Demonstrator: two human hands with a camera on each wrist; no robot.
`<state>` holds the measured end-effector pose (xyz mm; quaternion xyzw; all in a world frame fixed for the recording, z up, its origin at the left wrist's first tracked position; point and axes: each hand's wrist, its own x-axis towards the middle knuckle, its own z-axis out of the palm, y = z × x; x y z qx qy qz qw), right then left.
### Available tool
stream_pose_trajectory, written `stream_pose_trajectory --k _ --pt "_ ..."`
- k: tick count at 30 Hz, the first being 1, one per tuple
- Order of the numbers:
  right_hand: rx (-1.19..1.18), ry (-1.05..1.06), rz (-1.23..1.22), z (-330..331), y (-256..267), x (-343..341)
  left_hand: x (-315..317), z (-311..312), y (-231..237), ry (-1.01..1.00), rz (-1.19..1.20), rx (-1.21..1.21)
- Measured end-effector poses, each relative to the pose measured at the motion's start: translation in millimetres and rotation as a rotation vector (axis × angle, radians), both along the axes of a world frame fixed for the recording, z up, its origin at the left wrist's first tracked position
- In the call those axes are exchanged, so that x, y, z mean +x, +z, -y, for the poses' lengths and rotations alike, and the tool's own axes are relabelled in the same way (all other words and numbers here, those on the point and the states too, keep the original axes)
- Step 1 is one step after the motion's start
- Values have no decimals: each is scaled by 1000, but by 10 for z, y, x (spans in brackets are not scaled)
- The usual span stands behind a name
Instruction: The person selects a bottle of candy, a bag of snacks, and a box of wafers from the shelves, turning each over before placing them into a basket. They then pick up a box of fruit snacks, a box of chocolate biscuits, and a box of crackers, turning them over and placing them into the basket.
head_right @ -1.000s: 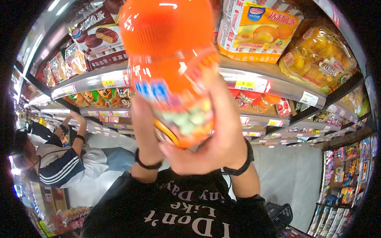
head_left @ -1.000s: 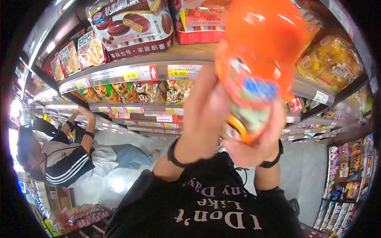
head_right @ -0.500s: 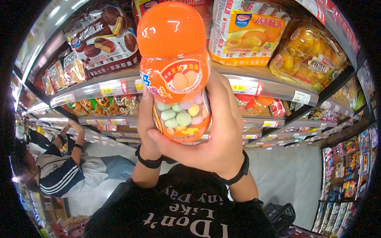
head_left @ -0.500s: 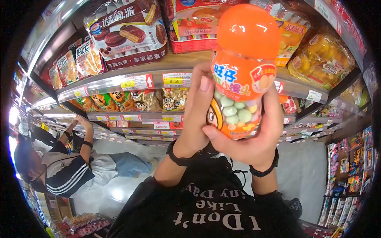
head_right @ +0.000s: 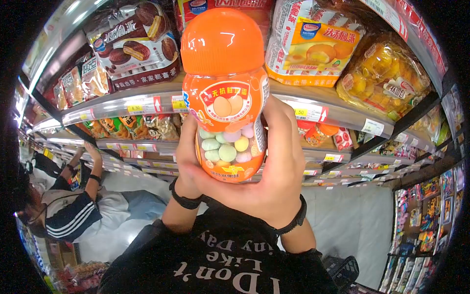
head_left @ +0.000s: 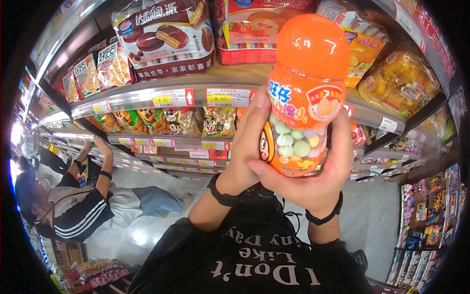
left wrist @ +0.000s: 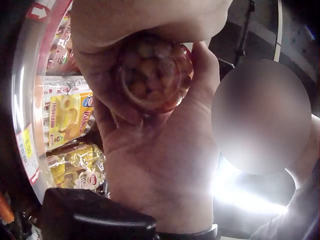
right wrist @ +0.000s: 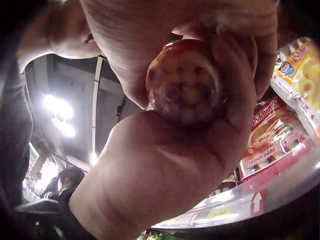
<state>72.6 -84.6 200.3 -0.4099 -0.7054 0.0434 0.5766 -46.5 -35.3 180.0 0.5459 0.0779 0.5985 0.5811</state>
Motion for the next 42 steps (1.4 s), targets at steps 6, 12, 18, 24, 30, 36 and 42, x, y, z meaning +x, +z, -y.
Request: stream_pose_trajectory --k 6,12,18,24,30,36,42 --pt "70 20 -381 48 -183 113 4 54 58 58 -3 -48" --pt "142 54 -523 106 -98 66 -92 -161 -47 238 96 -45" --pt "-2 94 -560 30 -91 -33 -90 -122 -150 28 -9 42" --pt "-184 248 -426 -4 -167 -26 2 29 -65 34 -78 59" --pt "-241 306 -232 -8 -196 64 -71 19 -5 -35 -80 -80" --pt "-211 324 -232 -69 -195 28 -97 -5 -9 -52 -62 -68" --pt "-290 265 -339 -67 -240 -81 -234 -41 -46 -67 -54 -186"
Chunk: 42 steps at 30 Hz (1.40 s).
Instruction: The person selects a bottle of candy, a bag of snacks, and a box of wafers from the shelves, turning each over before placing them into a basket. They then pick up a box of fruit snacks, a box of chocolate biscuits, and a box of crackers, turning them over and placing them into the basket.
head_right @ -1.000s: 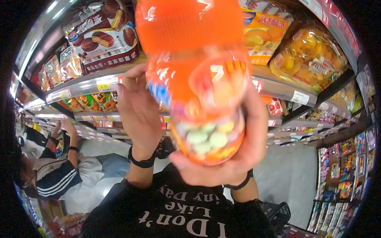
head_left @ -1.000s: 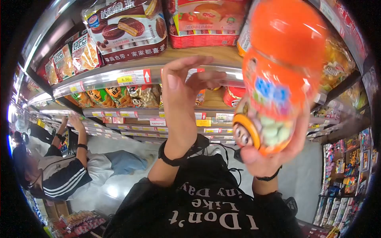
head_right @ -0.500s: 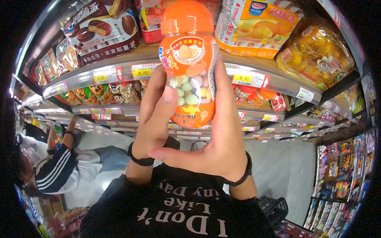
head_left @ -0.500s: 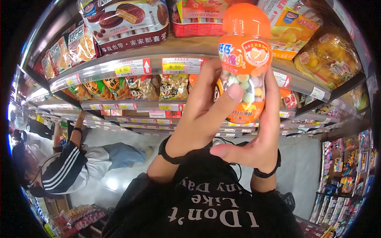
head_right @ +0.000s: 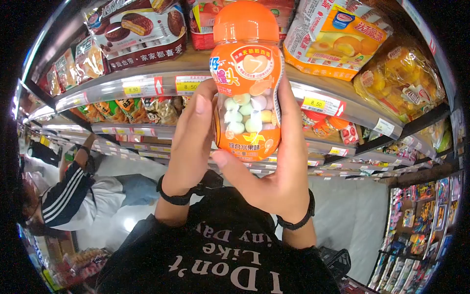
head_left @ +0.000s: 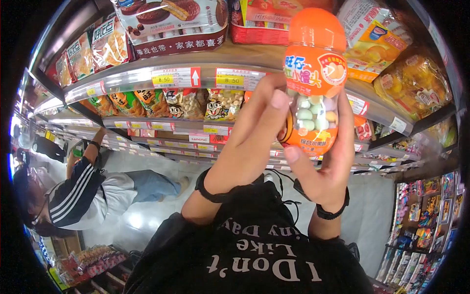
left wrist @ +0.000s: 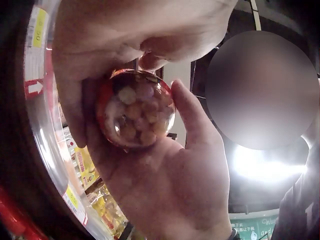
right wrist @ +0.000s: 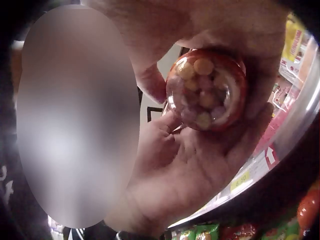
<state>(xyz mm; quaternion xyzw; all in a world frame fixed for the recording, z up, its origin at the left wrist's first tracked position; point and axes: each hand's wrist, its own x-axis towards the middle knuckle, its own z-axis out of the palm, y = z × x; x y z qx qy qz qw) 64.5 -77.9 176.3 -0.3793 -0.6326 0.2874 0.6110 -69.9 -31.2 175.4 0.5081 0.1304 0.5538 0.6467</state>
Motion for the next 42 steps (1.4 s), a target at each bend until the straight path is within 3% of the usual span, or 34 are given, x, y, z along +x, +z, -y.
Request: stream_pose_trajectory --k 3,9,13,16,20,28,31,35,38,40,42 --pt "-17 71 -131 8 24 -75 -82 -31 -65 36 -12 -13" --pt "-32 118 -117 -5 -5 -35 -162 -23 -101 75 13 118" --pt "91 -60 65 -70 -53 57 -158 -33 -188 241 -12 203" --pt "-8 -53 -44 -36 -142 58 -178 26 -156 293 -53 137" --pt "-157 49 -212 73 -56 23 -218 -17 -199 339 -137 358" --pt "-238 107 -270 78 -103 46 -215 -11 -224 403 -150 495" --pt "-199 128 -65 96 -202 131 -247 10 -226 431 -228 547" --pt "-285 177 -5 153 -503 300 -364 10 -312 370 -404 660" --pt "-359 152 234 158 -631 447 -351 1 -697 295 -450 577" --pt "-407 96 396 111 -897 509 -334 -1 -1028 190 -504 392" --pt "-296 -79 599 40 -1113 489 -224 26 -1361 135 -486 193"
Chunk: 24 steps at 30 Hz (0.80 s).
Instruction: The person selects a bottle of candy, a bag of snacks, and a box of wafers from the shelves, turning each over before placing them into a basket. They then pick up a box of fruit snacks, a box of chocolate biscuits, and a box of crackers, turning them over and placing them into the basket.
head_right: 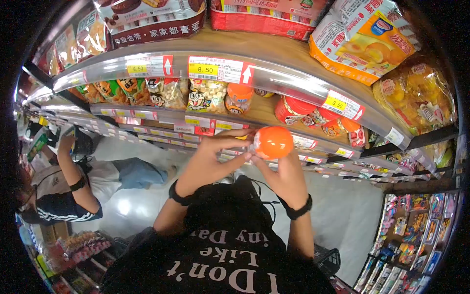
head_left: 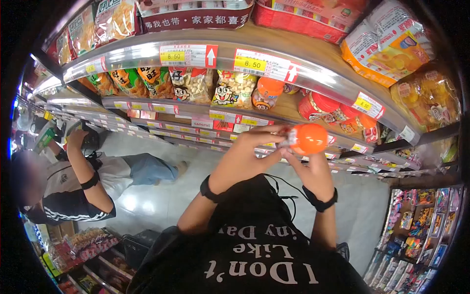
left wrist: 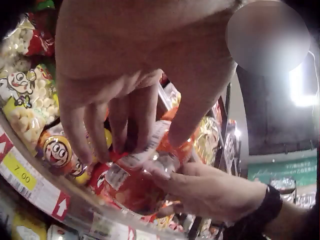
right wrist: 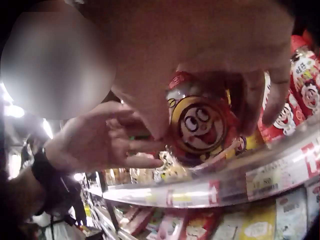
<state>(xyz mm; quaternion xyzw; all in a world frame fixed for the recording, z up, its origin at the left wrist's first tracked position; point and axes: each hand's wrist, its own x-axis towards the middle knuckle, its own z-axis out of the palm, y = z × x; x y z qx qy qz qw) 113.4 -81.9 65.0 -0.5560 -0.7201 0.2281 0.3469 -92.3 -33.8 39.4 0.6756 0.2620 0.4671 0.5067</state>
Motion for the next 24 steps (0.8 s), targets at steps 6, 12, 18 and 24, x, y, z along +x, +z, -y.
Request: stream_pose_trajectory --k 6,12,18,24 --pt "120 -274 -153 -377 -277 -178 313 -96 -267 214 -169 218" --pt "239 -278 -30 -602 -489 -214 507 -265 -336 327 -124 154" --pt "268 -336 10 -623 -486 -190 596 -267 -269 283 -79 51" --pt "245 -383 122 -661 -510 -209 697 -327 -506 330 -182 207"
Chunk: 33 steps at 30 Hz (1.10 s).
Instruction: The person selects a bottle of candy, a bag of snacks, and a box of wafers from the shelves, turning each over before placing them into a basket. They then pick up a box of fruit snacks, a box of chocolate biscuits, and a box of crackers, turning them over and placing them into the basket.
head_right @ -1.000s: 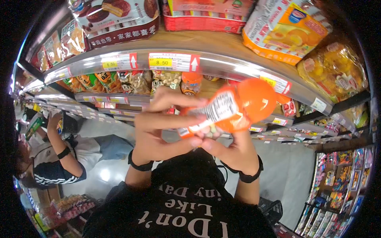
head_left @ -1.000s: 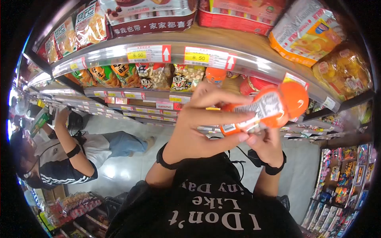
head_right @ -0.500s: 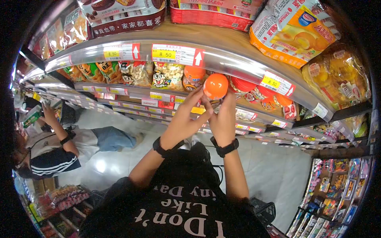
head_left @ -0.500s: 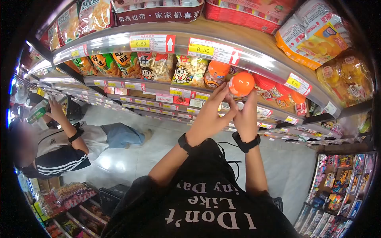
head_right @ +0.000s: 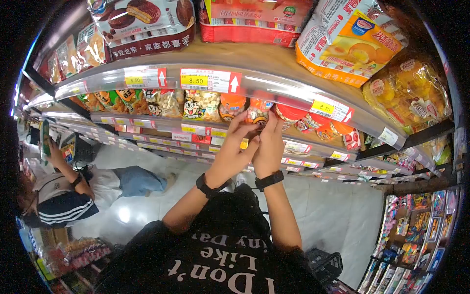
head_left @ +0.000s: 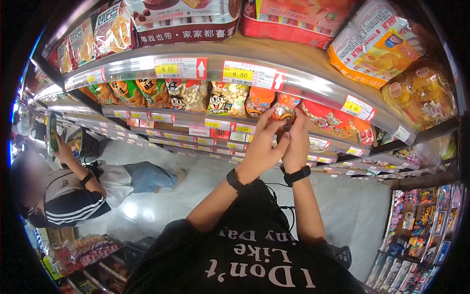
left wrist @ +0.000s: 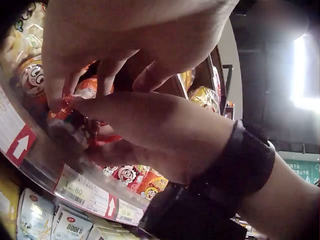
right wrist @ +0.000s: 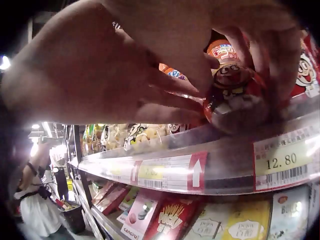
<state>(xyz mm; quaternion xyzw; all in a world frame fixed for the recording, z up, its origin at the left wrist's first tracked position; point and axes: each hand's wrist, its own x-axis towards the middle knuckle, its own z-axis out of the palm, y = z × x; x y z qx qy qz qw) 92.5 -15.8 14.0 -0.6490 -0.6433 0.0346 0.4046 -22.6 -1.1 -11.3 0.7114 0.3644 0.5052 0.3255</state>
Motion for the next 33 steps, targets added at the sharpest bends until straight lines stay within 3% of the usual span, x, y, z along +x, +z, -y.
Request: stream_pose_trajectory --k 6,9,13,16,23,30,33 --pt "-20 1 42 85 75 -35 -27 25 161 -120 140 -271" --pt "-29 23 8 143 -10 -24 -35 74 159 -120 135 -291" --pt "27 54 -17 218 -45 -54 0 31 6 -51 14 -107" --pt "41 44 -116 254 -155 -79 -21 34 17 -88 11 -115" --pt "14 65 20 251 -106 -53 -68 49 115 -198 91 -347" --pt "-23 65 185 299 -270 36 -65 122 -52 -197 -19 -161" --pt "-55 77 183 299 -238 56 -55 127 -19 -204 -14 -202"
